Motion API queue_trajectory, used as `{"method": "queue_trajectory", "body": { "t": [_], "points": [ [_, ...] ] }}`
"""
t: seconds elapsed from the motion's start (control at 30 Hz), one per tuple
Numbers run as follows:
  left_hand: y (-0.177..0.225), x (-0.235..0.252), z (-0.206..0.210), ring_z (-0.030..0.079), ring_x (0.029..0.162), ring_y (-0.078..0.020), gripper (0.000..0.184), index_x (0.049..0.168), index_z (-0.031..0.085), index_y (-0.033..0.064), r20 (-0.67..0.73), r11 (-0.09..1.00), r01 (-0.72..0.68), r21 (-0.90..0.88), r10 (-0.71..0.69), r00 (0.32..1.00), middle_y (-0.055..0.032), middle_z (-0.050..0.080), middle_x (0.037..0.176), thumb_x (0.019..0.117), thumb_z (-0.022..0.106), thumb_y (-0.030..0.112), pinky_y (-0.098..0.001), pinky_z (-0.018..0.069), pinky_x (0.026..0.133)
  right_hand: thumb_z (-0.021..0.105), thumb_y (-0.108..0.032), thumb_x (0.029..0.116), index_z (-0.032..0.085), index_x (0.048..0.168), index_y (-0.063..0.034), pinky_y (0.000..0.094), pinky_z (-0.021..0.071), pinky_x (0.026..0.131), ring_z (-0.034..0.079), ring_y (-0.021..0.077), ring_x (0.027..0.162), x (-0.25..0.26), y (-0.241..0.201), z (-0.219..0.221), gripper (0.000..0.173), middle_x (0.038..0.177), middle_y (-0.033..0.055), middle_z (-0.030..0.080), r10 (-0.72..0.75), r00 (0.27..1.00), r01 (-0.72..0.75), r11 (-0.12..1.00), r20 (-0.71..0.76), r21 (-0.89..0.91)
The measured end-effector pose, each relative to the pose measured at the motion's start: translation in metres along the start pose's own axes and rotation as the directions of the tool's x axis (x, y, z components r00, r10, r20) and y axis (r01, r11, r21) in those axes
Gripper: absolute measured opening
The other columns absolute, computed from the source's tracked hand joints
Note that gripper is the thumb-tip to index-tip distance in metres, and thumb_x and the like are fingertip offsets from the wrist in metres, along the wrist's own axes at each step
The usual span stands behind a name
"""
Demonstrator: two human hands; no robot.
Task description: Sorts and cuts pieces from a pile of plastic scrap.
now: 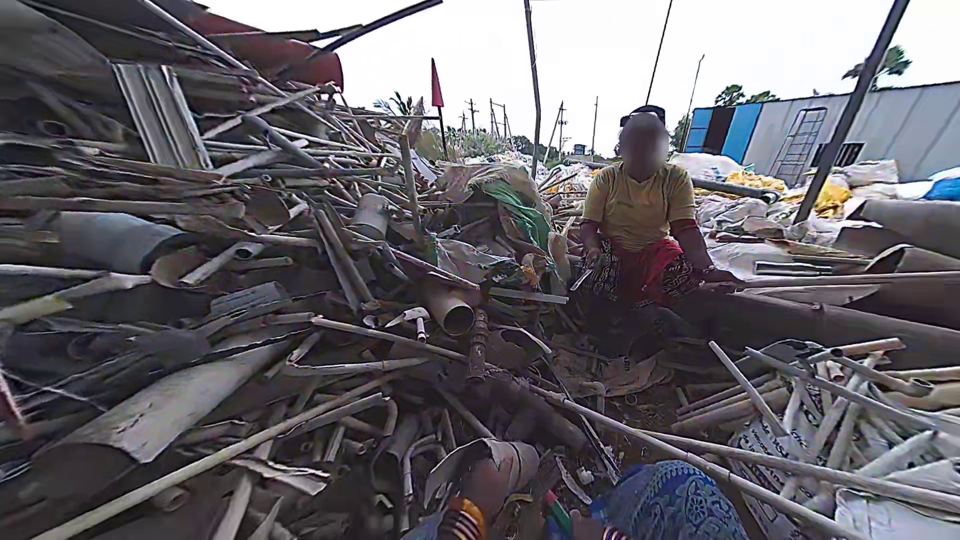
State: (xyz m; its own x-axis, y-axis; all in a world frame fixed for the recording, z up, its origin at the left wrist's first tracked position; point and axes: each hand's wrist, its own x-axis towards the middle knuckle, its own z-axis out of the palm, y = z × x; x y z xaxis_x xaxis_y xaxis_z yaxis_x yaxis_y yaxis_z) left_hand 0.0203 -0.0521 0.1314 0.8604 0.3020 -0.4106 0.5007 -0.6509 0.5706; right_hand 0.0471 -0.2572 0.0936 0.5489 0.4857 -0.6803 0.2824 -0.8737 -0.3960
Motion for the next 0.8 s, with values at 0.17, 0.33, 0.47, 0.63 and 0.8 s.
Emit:
{"method": "queue_trajectory", "body": {
  "t": [0.17, 0.33, 0.47, 0.63, 0.8],
  "points": [
    [0.002, -0.009, -0.005, 0.060, 0.127, -0.0389, 0.060, 0.119, 0.064, -0.0129, 0.061, 0.996, 0.070, 0.057, -0.073, 0.995, -0.0306, 0.064, 0.127, 0.1095, 0.045, 0.043, -0.0521, 0.0444, 0.108, 0.053, -0.028, 0.1065, 0.038, 0.147, 0.0079, 0.0578, 0.0453, 0.107, 0.059, 0.0427, 0.128, 0.034, 0.019, 0.017, 0.056, 0.135, 0.0312, 0.058, 0.072, 0.997, -0.073, 0.996, -0.016, -0.044],
    [0.000, -0.013, -0.007, 0.056, 0.132, -0.0406, 0.060, 0.125, 0.060, -0.0136, 0.087, 0.992, 0.062, 0.109, -0.072, 0.994, -0.0315, 0.060, 0.133, 0.1081, 0.049, 0.043, -0.0536, 0.0419, 0.112, 0.053, -0.028, 0.1068, 0.039, 0.146, 0.0074, 0.0560, 0.0467, 0.105, 0.060, 0.0408, 0.125, 0.021, 0.012, 0.015, 0.055, 0.133, 0.0301, 0.059, 0.075, 0.997, -0.076, 0.996, -0.019, -0.053],
    [0.002, -0.015, -0.007, 0.056, 0.132, -0.0405, 0.060, 0.125, 0.060, -0.0144, 0.128, 0.992, 0.049, 0.120, -0.064, 0.990, -0.0321, 0.059, 0.134, 0.1096, 0.045, 0.042, -0.0532, 0.0415, 0.111, 0.052, -0.028, 0.1071, 0.037, 0.147, 0.0081, 0.0551, 0.0469, 0.105, 0.060, 0.0400, 0.125, 0.020, 0.013, 0.016, 0.056, 0.133, 0.0302, 0.059, 0.070, 0.997, -0.071, 0.996, -0.015, -0.051],
    [-0.001, -0.007, 0.000, 0.059, 0.127, -0.0418, 0.058, 0.121, 0.062, -0.0134, 0.123, 0.999, 0.002, 0.050, -0.009, 0.992, -0.0320, 0.062, 0.128, 0.1098, 0.045, 0.041, -0.0559, 0.0435, 0.108, 0.053, -0.031, 0.1073, 0.038, 0.147, 0.0089, 0.0539, 0.0471, 0.106, 0.060, 0.0400, 0.124, 0.018, 0.013, 0.014, 0.058, 0.133, 0.0305, 0.058, 0.078, 0.997, -0.079, 0.993, -0.017, -0.082],
    [0.004, -0.015, -0.001, 0.059, 0.124, -0.0446, 0.048, 0.118, 0.061, -0.0147, 0.117, 0.998, -0.046, 0.037, 0.042, 0.992, -0.0333, 0.062, 0.125, 0.1094, 0.048, 0.031, -0.0593, 0.0432, 0.105, 0.052, -0.030, 0.1080, 0.037, 0.146, 0.0074, 0.0511, 0.0496, 0.101, 0.063, 0.0364, 0.117, 0.014, 0.011, 0.016, 0.056, 0.129, 0.0283, 0.059, 0.109, 0.994, -0.111, 0.990, -0.022, -0.092]
  ]
}}
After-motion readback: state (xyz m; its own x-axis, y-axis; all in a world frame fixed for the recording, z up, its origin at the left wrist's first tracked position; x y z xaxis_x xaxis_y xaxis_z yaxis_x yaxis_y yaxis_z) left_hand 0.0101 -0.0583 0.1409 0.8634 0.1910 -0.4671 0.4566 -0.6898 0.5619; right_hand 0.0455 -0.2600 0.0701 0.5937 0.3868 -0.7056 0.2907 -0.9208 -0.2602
